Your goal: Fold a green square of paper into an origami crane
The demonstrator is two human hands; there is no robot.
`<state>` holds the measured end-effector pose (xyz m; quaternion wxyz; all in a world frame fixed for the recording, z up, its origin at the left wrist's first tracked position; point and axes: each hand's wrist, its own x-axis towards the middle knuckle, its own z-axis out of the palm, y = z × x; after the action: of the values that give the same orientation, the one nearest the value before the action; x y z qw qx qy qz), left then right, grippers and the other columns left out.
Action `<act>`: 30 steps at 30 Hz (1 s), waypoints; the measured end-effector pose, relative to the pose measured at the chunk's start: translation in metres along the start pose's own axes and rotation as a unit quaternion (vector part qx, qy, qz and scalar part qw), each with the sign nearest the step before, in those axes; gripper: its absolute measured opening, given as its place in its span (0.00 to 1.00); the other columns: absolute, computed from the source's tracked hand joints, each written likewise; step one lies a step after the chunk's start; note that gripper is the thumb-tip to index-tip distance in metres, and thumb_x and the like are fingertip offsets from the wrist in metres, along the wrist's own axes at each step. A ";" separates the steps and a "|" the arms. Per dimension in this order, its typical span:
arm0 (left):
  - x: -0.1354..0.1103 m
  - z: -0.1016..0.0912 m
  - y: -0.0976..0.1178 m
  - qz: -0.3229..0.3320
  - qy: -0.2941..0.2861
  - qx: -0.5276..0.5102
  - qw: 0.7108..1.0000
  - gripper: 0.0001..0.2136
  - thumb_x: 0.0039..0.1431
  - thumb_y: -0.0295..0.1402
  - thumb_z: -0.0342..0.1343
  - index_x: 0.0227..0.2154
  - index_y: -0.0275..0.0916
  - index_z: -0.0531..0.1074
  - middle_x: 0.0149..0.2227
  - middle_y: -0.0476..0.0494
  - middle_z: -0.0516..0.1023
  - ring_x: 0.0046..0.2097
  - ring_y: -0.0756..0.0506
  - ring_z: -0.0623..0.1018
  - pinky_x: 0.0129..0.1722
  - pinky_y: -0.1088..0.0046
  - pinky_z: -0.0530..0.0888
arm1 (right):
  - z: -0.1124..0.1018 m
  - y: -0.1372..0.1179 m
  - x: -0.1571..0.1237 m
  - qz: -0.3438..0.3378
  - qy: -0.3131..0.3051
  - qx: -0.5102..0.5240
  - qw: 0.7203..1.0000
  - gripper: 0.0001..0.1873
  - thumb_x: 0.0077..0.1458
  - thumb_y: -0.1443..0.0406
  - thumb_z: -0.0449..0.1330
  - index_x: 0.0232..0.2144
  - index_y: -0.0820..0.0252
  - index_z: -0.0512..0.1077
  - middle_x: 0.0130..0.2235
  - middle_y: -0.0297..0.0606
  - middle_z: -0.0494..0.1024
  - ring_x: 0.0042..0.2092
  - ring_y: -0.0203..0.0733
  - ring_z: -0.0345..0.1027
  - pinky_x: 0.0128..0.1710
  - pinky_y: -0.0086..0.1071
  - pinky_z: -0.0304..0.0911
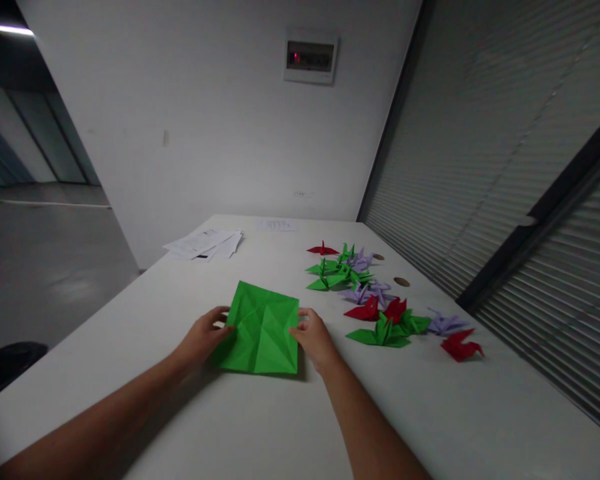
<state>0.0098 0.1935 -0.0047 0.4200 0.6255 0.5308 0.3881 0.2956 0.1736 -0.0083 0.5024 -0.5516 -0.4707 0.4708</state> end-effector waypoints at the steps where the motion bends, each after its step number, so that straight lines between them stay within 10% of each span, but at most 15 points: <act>1: 0.001 -0.002 -0.003 0.050 0.032 0.072 0.996 0.27 0.53 0.34 0.60 0.57 0.37 0.71 0.49 0.37 0.78 0.41 0.40 0.81 0.43 0.60 0.80 | -0.001 0.001 0.001 0.000 -0.008 -0.013 1.000 0.27 0.39 0.60 0.68 0.42 0.56 0.65 0.23 0.23 0.71 0.26 0.39 0.68 0.27 0.29 0.59; 4: -0.001 -0.006 -0.007 0.206 0.077 0.250 0.943 0.27 0.54 0.29 0.62 0.59 0.41 0.71 0.56 0.35 0.72 0.54 0.36 0.77 0.55 0.54 0.76 | -0.003 0.006 0.001 0.000 -0.029 -0.038 0.999 0.25 0.41 0.61 0.67 0.43 0.56 0.65 0.23 0.22 0.70 0.25 0.38 0.67 0.27 0.29 0.58; 11: -0.007 0.000 -0.006 0.345 -0.103 0.421 0.833 0.18 0.65 0.33 0.60 0.57 0.44 0.76 0.64 0.35 0.72 0.64 0.33 0.72 0.63 0.50 0.72 | -0.009 0.008 0.001 -0.019 -0.027 -0.206 0.978 0.18 0.47 0.62 0.66 0.41 0.57 0.69 0.28 0.28 0.71 0.29 0.41 0.69 0.29 0.32 0.63; 17: -0.007 0.006 -0.014 0.337 -0.128 0.457 0.813 0.21 0.69 0.34 0.55 0.63 0.40 0.71 0.67 0.32 0.69 0.68 0.32 0.68 0.66 0.46 0.67 | -0.007 -0.009 -0.006 -0.235 0.113 -0.458 0.850 0.12 0.59 0.64 0.62 0.45 0.60 0.75 0.47 0.49 0.75 0.49 0.54 0.73 0.53 0.46 0.70; 22: -0.010 0.012 -0.016 0.309 -0.132 0.482 0.809 0.22 0.72 0.35 0.51 0.65 0.37 0.68 0.67 0.29 0.68 0.68 0.31 0.68 0.65 0.44 0.69 | 0.029 -0.009 -0.024 -0.334 -0.051 -0.516 0.787 0.29 0.65 0.59 0.61 0.63 0.69 0.68 0.65 0.58 0.70 0.67 0.59 0.61 0.68 0.52 0.58; 30: -0.009 0.014 -0.017 0.271 -0.148 0.465 0.830 0.24 0.72 0.35 0.51 0.68 0.34 0.65 0.70 0.25 0.63 0.71 0.30 0.64 0.67 0.46 0.66 | 0.046 0.010 -0.031 -0.261 -0.230 -0.550 0.760 0.46 0.67 0.42 0.52 0.74 0.67 0.52 0.75 0.54 0.47 0.76 0.58 0.40 0.74 0.51 0.41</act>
<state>0.0160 0.1841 -0.0256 0.0312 0.9153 0.3896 0.0968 0.2471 0.1472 -0.0195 0.0931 -0.4644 -0.8757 0.0943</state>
